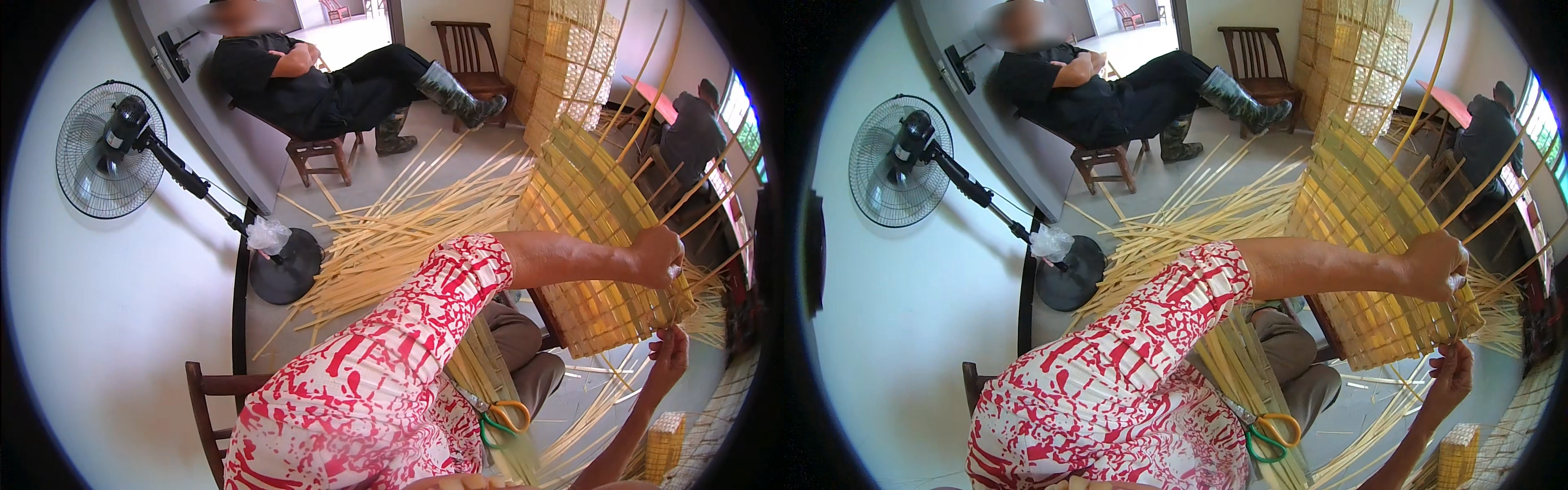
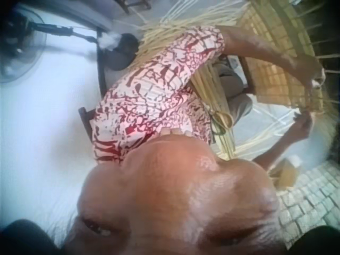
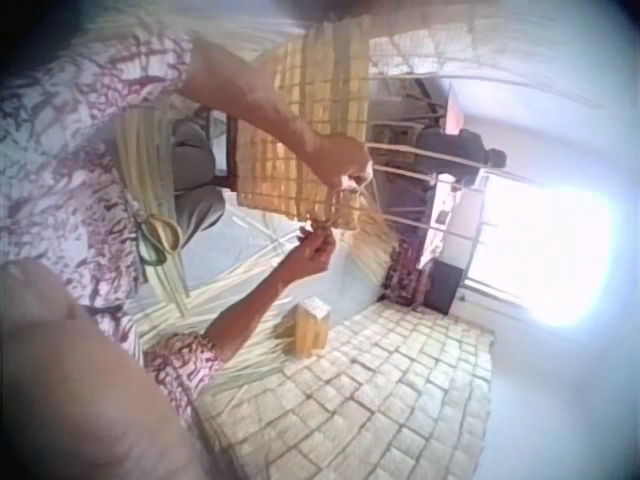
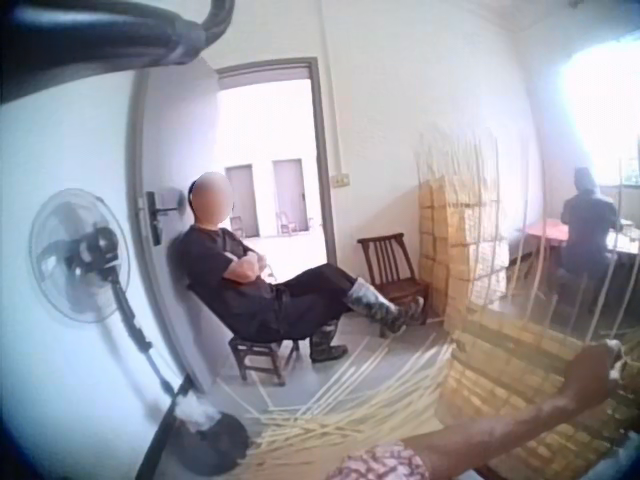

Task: The person weaves a rectangular basket by hand, interlacing thin bamboo strips through a pre-formed frame. The basket is rotated and adjusted frequently to continue the weave pattern around the sides.

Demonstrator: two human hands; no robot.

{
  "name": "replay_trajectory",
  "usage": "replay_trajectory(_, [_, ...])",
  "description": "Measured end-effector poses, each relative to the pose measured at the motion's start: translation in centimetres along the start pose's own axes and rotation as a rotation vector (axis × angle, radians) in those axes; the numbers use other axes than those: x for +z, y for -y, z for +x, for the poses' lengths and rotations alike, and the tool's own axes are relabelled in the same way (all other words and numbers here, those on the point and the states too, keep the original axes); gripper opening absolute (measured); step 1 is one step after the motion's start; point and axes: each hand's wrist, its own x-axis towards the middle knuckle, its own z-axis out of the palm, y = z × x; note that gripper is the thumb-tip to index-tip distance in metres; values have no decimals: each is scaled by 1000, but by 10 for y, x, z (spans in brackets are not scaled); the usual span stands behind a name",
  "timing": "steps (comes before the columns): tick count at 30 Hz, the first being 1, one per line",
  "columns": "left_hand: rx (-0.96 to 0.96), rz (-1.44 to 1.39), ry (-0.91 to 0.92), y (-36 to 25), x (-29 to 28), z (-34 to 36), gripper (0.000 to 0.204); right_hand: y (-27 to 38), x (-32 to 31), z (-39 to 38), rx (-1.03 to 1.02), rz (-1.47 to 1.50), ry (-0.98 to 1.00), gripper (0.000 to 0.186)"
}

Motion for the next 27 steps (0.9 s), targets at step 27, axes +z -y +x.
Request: replay_trajectory(27, [236,95,98,-34,-22,-21,12,35,1,-3,10,33,18,13])
